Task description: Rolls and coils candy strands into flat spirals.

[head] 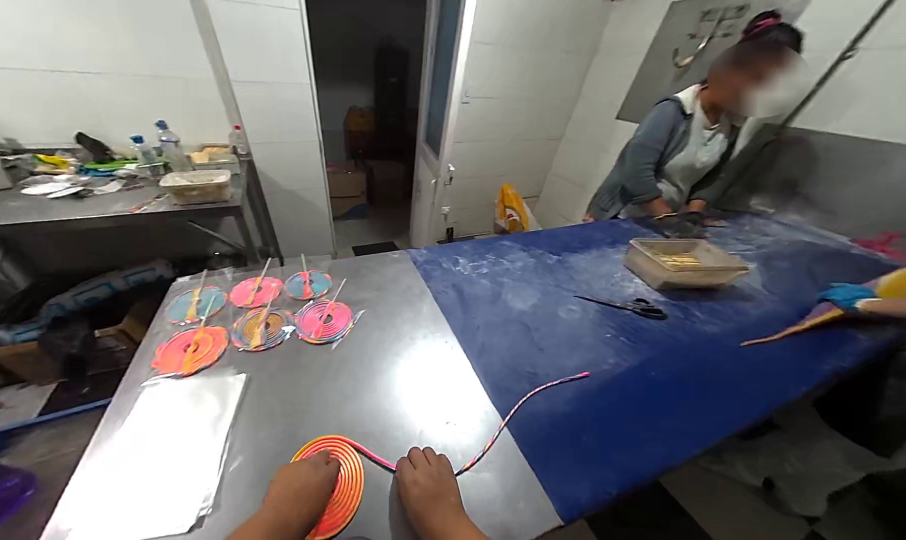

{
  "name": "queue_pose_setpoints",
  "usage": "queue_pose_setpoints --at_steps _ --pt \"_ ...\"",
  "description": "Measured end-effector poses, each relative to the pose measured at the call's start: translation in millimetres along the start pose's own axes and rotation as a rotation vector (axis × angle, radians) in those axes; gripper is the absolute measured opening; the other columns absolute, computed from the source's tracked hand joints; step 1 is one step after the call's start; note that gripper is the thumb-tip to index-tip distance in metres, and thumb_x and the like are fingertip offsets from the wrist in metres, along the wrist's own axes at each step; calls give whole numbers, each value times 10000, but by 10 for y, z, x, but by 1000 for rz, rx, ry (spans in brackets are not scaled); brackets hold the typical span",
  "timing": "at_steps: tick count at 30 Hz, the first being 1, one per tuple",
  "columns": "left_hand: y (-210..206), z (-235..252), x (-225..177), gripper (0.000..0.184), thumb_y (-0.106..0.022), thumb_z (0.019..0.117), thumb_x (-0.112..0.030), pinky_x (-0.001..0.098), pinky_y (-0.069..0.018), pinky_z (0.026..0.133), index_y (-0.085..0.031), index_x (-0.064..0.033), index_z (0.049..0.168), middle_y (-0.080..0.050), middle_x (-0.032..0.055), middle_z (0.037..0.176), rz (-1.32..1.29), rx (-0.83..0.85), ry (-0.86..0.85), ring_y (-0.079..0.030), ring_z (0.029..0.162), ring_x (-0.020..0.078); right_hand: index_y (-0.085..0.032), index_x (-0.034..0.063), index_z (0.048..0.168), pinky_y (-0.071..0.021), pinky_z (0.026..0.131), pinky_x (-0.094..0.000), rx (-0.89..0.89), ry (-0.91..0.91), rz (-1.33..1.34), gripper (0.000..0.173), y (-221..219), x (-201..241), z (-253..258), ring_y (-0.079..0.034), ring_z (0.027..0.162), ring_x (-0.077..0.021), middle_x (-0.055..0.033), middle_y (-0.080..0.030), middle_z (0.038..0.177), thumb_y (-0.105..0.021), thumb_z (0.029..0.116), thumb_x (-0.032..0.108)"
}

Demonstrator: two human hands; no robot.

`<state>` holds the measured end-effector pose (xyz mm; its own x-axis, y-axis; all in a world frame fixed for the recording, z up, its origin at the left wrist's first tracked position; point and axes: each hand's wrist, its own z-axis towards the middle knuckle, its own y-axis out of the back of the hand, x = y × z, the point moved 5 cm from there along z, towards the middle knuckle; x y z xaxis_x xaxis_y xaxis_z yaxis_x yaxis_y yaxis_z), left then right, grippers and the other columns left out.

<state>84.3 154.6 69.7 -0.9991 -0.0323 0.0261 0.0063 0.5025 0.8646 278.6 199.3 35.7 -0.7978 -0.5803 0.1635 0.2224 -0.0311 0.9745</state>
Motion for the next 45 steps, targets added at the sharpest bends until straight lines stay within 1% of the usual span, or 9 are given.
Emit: queue_pose_setpoints --at_steps 9,15,21,24,27,35,37,41,45 --pt "-10 -19 65 355 -423 1102 -309 555 -582 873 -660 -95 1256 -679 125 1291 48 -12 56 -692 1123 360 -652 119 1329 -508 976 -522 424 -139 181 382 98 54 259 -601 1234 -328 -135 -661 1272 -528 1049 346" --pt "32 8 -4 355 -441 1092 -321 554 -579 865 -673 -78 1208 -679 142 1252 60 9 63 -681 1131 361 -686 39 1108 -569 796 -451 274 -57 -100 252 141 108 197 -678 1092 -297 -128 -701 1121 -463 997 72" --pt "62 54 -15 460 -438 1090 -433 552 -545 940 -677 -47 1166 -681 185 1229 45 -71 -19 -654 1178 385 -704 96 1148 -515 951 -486 322 -114 176 365 36 -151 304 -644 1149 -297 -118 -698 1153 -500 1052 384" --pt "4 74 -6 262 -576 1030 -270 483 -555 978 -726 -58 1063 -704 148 1177 2 -375 -218 -656 1183 333 -755 166 1104 -539 893 -461 122 -84 266 384 -75 -226 227 -675 1025 -268 -77 -718 1031 -548 1018 477" --pt "-63 103 -105 369 -523 1013 -20 509 -503 1098 -674 -137 1328 -631 136 1417 -54 -349 -441 -582 1352 327 -778 216 1076 -556 824 -432 -26 -40 236 347 -125 -220 166 -689 935 -235 -40 -722 953 -531 1023 454" --pt "285 228 -203 431 -483 1031 -402 604 -541 917 -638 -60 1243 -686 212 1217 11 46 58 -668 1153 407 -762 246 1133 -545 816 -420 -22 -72 164 348 -138 -173 202 -676 940 -222 -32 -709 963 -468 1020 395" --pt "342 232 -241 399 -526 996 -352 593 -515 966 -671 -41 1198 -701 180 1226 49 36 58 -657 1181 381 -762 245 1105 -546 783 -416 -59 -76 135 343 -130 -168 200 -677 912 -215 -23 -704 938 -475 1009 407" --pt "200 308 -410 417 -473 1001 48 556 -473 1106 -595 -62 1384 -583 160 1454 61 -165 -421 -552 1362 367 -752 225 1088 -542 795 -429 -38 -78 139 362 -113 -179 195 -674 936 -236 -38 -703 950 -458 1026 427" --pt "311 334 -340 315 -508 1005 -62 591 -553 924 -621 -11 1295 -619 216 1323 57 43 1 -630 1196 421 -760 228 1027 -543 728 -401 -127 -61 92 332 -138 -173 191 -674 868 -211 -14 -689 885 -475 1007 398"
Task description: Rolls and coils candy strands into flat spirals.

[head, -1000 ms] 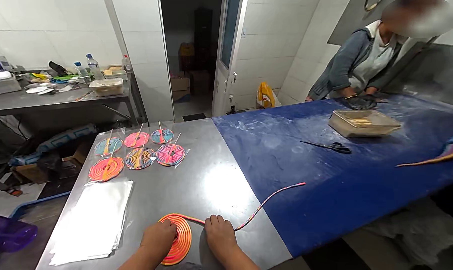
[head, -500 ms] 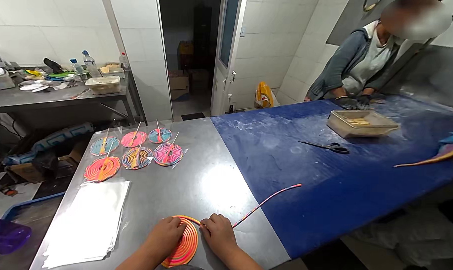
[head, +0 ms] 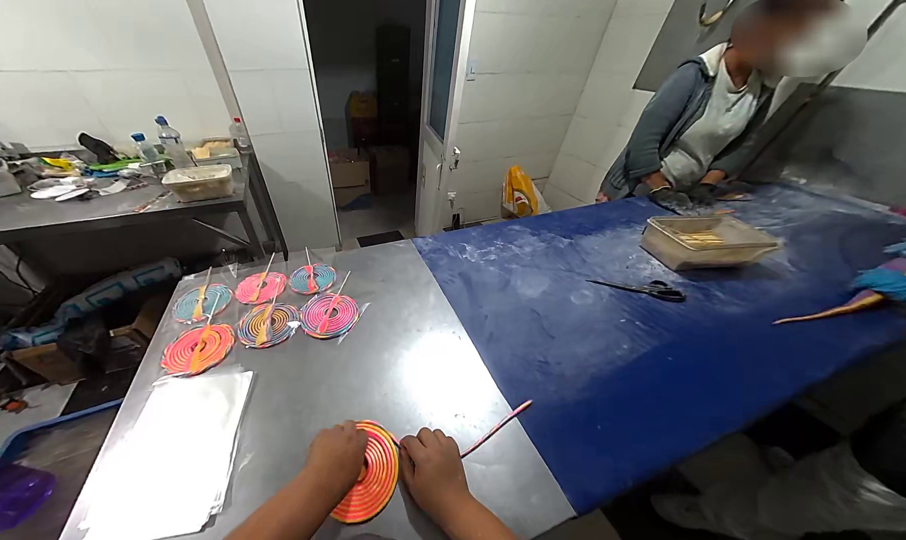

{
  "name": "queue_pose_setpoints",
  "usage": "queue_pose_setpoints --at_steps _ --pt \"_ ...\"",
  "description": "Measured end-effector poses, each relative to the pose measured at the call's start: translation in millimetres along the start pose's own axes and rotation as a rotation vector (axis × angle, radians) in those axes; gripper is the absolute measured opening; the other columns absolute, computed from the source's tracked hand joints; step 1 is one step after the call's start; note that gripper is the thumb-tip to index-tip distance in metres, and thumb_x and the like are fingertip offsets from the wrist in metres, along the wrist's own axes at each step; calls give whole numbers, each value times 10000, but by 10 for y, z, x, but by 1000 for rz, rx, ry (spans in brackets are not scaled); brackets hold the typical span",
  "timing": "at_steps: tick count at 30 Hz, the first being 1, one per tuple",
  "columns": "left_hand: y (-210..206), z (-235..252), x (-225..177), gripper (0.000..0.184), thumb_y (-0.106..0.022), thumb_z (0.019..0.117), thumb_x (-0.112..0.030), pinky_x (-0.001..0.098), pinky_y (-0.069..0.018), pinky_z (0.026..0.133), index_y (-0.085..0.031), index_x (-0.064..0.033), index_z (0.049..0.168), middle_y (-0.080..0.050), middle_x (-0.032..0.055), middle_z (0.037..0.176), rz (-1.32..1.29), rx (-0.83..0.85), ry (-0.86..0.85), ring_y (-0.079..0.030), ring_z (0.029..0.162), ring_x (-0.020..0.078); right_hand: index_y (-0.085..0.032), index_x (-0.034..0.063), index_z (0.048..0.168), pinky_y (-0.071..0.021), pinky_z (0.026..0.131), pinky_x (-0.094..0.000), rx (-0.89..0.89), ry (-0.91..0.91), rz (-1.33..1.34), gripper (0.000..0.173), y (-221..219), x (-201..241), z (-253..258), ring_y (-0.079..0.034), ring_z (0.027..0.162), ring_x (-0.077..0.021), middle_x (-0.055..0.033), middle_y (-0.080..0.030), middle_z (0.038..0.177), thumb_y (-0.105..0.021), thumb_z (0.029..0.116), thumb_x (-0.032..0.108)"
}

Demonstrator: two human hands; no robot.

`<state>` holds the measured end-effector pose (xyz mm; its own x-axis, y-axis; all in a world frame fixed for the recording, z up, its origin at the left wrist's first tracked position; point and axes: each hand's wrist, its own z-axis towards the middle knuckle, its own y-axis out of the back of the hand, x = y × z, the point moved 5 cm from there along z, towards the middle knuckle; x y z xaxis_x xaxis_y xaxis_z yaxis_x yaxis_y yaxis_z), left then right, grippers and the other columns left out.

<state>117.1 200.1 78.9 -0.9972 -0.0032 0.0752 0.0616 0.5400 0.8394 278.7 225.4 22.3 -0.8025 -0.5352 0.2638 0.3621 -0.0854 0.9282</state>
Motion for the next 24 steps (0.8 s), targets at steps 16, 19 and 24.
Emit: queue_pose_setpoints --at_steps 16,19,24 --pt "19 82 91 510 -529 1055 -403 597 -544 943 -563 -16 1385 -581 250 1366 -14 18 77 -620 1214 437 -749 190 993 -558 708 -434 9 -75 -38 319 33 -8 48 -694 867 -235 -42 -702 905 -490 1009 376" --pt "44 54 104 595 -489 1042 -522 602 -535 946 -578 -30 1365 -623 220 1337 -37 35 153 -640 1199 411 -748 185 1023 -562 731 -440 43 -120 -38 336 21 -58 106 -699 903 -243 -49 -712 939 -481 1007 388" --pt "246 39 254 745 -630 894 -668 672 -534 907 -639 -23 1267 -671 217 1280 -84 147 155 -652 1193 421 -732 123 1010 -558 789 -465 125 -150 12 378 58 -113 145 -688 989 -283 -86 -712 1003 -470 1030 395"
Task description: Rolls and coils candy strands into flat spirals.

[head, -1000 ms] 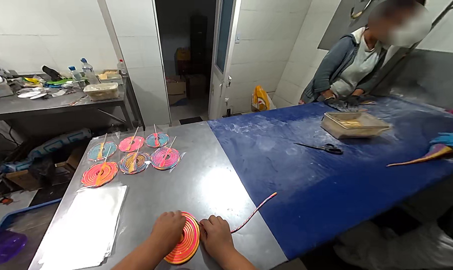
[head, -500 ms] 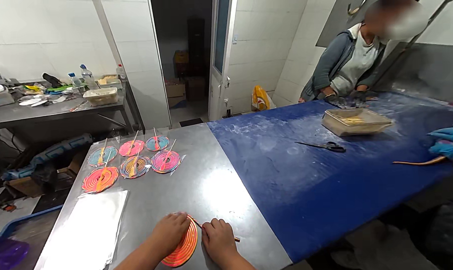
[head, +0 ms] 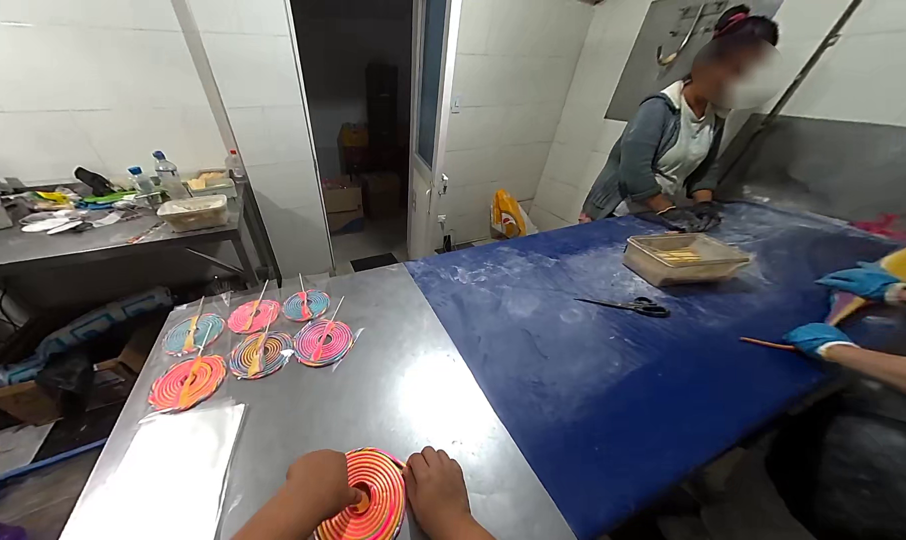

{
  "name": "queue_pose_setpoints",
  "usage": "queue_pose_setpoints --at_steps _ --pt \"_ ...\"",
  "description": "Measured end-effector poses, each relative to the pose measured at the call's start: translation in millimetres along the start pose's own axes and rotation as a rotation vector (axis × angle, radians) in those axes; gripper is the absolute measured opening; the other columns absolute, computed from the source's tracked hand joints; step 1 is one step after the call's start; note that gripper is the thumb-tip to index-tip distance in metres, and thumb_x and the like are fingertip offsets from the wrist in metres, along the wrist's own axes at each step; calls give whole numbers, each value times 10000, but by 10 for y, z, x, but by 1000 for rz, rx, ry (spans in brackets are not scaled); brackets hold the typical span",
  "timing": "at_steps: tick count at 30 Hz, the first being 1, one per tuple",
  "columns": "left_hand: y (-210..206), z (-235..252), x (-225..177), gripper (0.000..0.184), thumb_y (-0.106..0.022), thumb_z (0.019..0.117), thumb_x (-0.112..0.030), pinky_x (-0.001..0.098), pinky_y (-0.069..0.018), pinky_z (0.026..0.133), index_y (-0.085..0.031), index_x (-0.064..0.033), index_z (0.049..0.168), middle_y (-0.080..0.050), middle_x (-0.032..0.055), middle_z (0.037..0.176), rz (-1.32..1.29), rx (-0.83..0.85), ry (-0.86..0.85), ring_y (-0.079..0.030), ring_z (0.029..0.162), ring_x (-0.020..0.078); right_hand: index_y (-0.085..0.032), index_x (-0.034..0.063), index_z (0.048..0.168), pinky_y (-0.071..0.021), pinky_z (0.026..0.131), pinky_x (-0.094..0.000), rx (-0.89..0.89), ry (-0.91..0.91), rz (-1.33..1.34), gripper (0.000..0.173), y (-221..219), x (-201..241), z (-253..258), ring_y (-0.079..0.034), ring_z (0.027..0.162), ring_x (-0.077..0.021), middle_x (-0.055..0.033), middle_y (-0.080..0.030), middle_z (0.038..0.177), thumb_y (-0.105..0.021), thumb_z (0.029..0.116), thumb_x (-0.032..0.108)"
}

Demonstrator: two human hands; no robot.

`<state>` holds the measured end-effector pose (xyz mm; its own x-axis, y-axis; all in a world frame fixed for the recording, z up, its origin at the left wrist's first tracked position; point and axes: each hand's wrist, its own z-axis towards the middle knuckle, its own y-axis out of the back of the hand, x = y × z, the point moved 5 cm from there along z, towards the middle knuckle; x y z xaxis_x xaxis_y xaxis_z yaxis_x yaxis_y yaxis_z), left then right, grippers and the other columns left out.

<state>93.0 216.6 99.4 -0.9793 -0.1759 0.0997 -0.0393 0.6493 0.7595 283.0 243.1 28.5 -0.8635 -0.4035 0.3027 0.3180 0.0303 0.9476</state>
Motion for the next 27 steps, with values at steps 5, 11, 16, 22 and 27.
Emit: queue_pose_setpoints --at_steps 5,11,16,22,27 --pt "242 335 -174 506 -625 1006 -376 610 -497 1040 -576 -155 1459 -568 174 1443 -119 -171 -349 -570 1309 388 -691 98 1170 -537 959 -501 271 -93 193 374 236 -40 125 -661 1158 -300 -117 -715 1150 -442 1068 357" --pt "67 764 -352 325 -604 1004 -354 576 -508 1027 -718 -164 1241 -648 147 1307 -147 -140 -428 -610 1246 342 -698 139 1194 -557 888 -423 273 -279 560 297 307 -222 283 -704 935 -186 -51 -739 996 -535 1043 336" --pt "64 794 -330 311 -600 1009 -318 549 -499 1040 -720 -114 1209 -682 151 1237 -218 -152 -443 -631 1213 324 -733 102 1149 -575 799 -330 187 -333 928 270 121 -420 362 -685 826 -109 -25 -733 948 -743 905 217" --pt "78 765 -321 285 -606 1007 -275 502 -497 1053 -730 -91 1187 -695 147 1207 -289 -163 -425 -643 1187 300 -746 120 1141 -551 925 -403 136 -232 581 313 250 -384 328 -703 966 -166 -43 -751 1007 -602 1010 365" --pt "59 756 -349 290 -588 1019 -287 474 -501 1048 -733 -103 1190 -690 139 1198 -266 -195 -452 -643 1180 287 -686 59 992 -522 901 -519 336 -235 373 596 245 -383 366 -682 1018 -286 -137 -703 986 -295 1097 497"
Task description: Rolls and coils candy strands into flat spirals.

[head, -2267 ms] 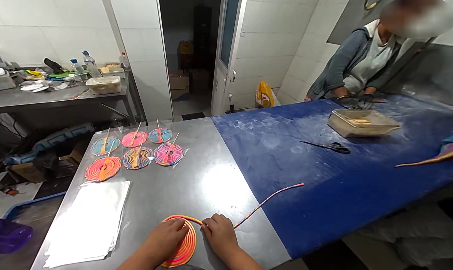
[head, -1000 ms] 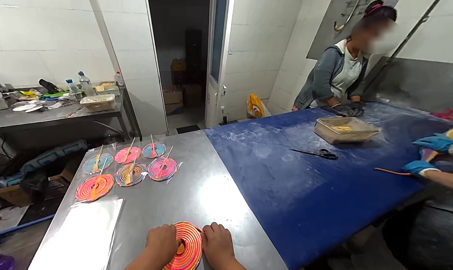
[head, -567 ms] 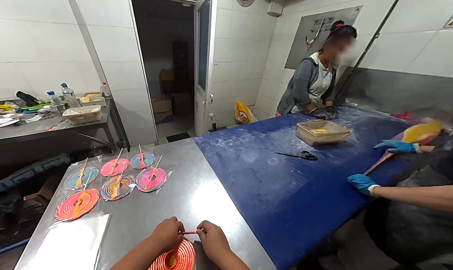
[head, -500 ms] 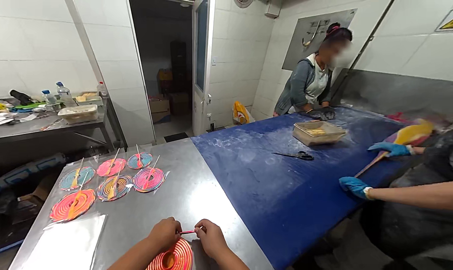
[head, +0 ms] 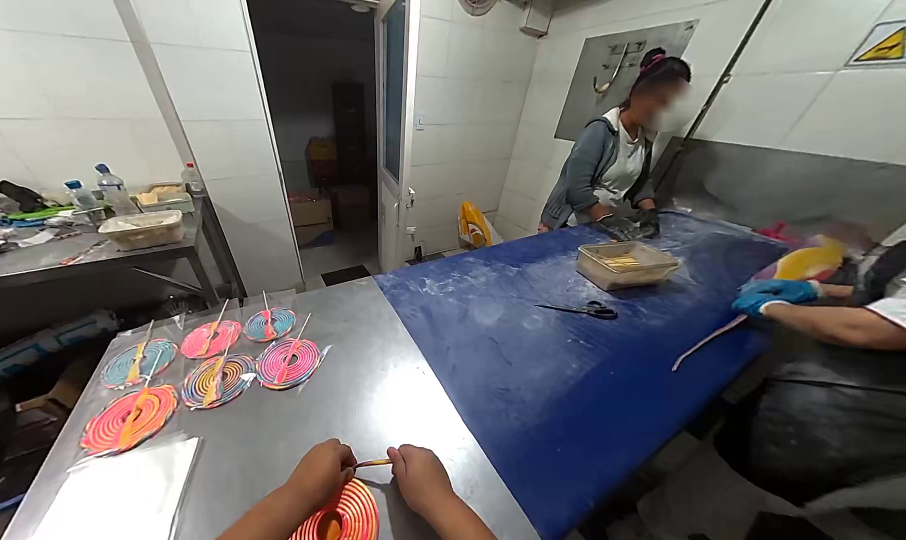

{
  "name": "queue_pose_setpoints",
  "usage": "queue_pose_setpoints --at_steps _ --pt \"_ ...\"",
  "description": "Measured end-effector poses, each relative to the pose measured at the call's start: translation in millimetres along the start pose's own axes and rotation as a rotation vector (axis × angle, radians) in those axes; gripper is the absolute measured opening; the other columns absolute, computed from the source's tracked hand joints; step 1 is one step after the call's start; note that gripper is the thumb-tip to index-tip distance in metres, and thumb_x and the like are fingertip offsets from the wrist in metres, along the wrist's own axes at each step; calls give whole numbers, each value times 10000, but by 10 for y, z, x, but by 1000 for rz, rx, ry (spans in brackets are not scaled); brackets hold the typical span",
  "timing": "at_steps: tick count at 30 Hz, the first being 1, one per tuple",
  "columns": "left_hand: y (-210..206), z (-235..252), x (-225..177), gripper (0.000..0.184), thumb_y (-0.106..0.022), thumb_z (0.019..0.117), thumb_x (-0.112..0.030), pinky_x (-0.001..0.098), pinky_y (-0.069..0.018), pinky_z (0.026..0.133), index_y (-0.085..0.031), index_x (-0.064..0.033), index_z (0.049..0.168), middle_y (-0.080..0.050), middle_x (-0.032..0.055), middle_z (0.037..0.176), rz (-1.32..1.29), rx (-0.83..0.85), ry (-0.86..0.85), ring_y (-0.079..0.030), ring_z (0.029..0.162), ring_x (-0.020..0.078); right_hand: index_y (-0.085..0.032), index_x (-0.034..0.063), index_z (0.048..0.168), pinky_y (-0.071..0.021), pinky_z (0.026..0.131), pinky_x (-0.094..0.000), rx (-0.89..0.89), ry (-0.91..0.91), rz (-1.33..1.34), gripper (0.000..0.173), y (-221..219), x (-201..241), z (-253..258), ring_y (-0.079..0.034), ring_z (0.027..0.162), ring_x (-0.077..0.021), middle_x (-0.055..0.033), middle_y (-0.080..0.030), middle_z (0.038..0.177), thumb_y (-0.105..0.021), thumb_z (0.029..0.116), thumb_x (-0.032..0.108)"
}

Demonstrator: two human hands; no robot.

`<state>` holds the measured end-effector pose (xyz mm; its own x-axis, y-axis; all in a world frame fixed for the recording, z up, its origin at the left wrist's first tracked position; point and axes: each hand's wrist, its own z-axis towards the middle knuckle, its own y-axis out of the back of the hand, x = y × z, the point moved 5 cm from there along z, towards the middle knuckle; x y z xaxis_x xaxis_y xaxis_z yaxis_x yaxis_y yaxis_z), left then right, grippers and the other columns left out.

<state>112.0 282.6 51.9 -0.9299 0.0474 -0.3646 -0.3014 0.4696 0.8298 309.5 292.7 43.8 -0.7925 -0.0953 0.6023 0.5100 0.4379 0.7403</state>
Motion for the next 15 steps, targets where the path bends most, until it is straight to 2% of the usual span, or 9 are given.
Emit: queue_pose_setpoints --at_steps 1,2,4,5,6,8,11,15 --pt "-11 2 3 289 -585 1021 -287 475 -502 1047 -734 -104 1188 -690 140 1197 -1 -3 -7 -644 1178 288 -701 67 999 -522 900 -519 9 -7 16 618 -5 -32 6 -686 1009 -276 -125 -712 984 -296 1089 525" --pt "-13 5 8 290 -582 1021 -289 472 -501 1046 -733 -107 1188 -688 138 1195 -2 -8 -13 -643 1175 286 -723 84 1065 -533 919 -506 6 6 54 594 6 -58 7 -698 1012 -257 -106 -732 1007 -355 1072 549" --pt "-4 2 16 292 -576 1026 -293 470 -498 1050 -731 -112 1194 -687 135 1201 -7 -13 -15 -641 1177 285 -684 111 1293 -564 927 -442 -7 87 178 478 40 -65 -12 -714 969 -205 -64 -753 1055 -608 995 477" --pt "-7 -4 24 293 -575 1029 -295 471 -497 1052 -730 -113 1197 -687 135 1204 -10 -16 -15 -640 1182 285 -662 114 1317 -576 893 -405 -19 129 221 453 45 -57 -23 -716 922 -180 -50 -755 1047 -686 959 390" --pt "-9 -4 34 292 -573 1029 -300 471 -500 1052 -729 -121 1200 -687 129 1206 -10 -19 -14 -640 1187 281 -664 106 1294 -581 871 -377 -39 166 236 407 51 -45 -36 -713 894 -163 -45 -753 1038 -708 946 312" --pt "-23 -10 34 291 -588 1016 -303 483 -500 1052 -728 -140 1212 -685 123 1221 -14 -33 -19 -637 1196 284 -700 85 1211 -573 863 -345 -100 216 218 310 50 -28 -70 -701 885 -151 -57 -742 1022 -698 948 248" --pt "-67 -2 -16 350 -595 1013 -359 525 -473 1083 -712 -198 1300 -665 100 1322 -24 -39 -52 -604 1266 294 -735 85 1135 -568 898 -342 -176 260 177 256 44 -29 -109 -708 927 -156 -64 -749 1016 -674 968 270" --pt "-100 33 -75 366 -535 1045 -422 521 -466 1079 -736 -179 1231 -697 81 1272 -6 -45 -78 -613 1256 283 -749 74 1108 -556 943 -361 -286 351 118 275 71 -36 -153 -716 972 -185 -75 -757 1005 -623 1006 296"
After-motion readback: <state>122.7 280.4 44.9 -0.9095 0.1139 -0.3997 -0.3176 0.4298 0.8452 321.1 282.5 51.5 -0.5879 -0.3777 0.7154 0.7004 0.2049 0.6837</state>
